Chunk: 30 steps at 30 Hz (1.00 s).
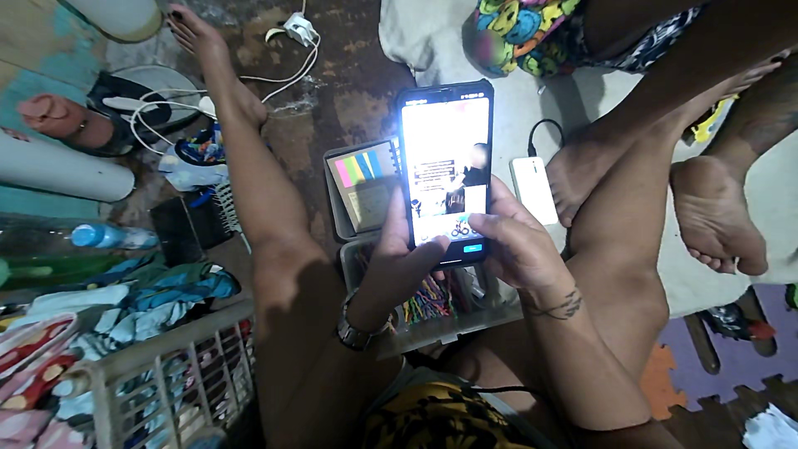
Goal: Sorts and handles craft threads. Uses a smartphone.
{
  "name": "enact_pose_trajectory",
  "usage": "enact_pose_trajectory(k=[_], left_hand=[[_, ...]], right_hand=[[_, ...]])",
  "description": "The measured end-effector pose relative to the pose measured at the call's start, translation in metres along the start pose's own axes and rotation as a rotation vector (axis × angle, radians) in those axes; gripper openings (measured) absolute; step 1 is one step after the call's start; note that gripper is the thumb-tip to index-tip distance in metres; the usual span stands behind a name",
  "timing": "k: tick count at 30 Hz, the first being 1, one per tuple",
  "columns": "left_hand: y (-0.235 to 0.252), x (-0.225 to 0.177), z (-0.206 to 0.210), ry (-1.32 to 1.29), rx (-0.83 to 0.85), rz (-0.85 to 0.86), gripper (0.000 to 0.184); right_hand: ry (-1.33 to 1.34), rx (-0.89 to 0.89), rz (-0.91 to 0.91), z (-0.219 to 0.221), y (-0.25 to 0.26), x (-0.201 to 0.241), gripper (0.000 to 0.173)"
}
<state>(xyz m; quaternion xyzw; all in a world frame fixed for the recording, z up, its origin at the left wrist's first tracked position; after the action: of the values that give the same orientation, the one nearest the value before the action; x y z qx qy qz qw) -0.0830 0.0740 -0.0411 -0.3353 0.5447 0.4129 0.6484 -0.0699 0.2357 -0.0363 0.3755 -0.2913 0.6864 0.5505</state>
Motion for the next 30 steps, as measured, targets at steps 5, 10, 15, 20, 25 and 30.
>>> enact_pose_trajectory(k=[5, 10, 15, 20, 25, 30], left_hand=[[0.000, 0.001, -0.001, -0.024, 0.021, 0.007, 0.072], [0.000, 0.001, -0.001, -0.035, 0.028, -0.015, 0.063], [0.000, 0.001, -0.001, -0.039, 0.028, 0.001, 0.063], [0.000, 0.001, 0.000, -0.030, 0.010, -0.012, 0.071], [0.000, -0.006, 0.008, 0.114, -0.156, -0.054, 0.071], [0.001, -0.004, 0.008, 0.123, -0.167, -0.058, 0.062]], right_hand=[[0.014, 0.029, -0.017, -0.001, 0.000, 0.000, 0.046], [0.027, 0.037, -0.017, -0.001, 0.000, 0.000, 0.046], [0.051, 0.047, -0.025, -0.001, 0.000, 0.000, 0.045], [0.005, 0.019, -0.004, 0.000, 0.000, 0.001, 0.044], [-0.057, -0.016, 0.006, 0.001, 0.001, -0.001, 0.046], [-0.025, -0.037, 0.035, 0.003, 0.001, 0.000, 0.044]])
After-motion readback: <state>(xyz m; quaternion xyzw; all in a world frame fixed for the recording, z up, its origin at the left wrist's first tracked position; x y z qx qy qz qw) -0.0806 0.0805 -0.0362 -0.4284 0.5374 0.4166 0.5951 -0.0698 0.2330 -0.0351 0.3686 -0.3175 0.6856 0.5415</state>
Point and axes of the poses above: each hand's wrist, its own y-axis towards the middle knuckle, its own z-axis out of the palm, x = y × z, the point moved 2 cm from there along y, towards the middle knuckle, and after that the axes turned 11 degrees about y, right-handed, at the moved point
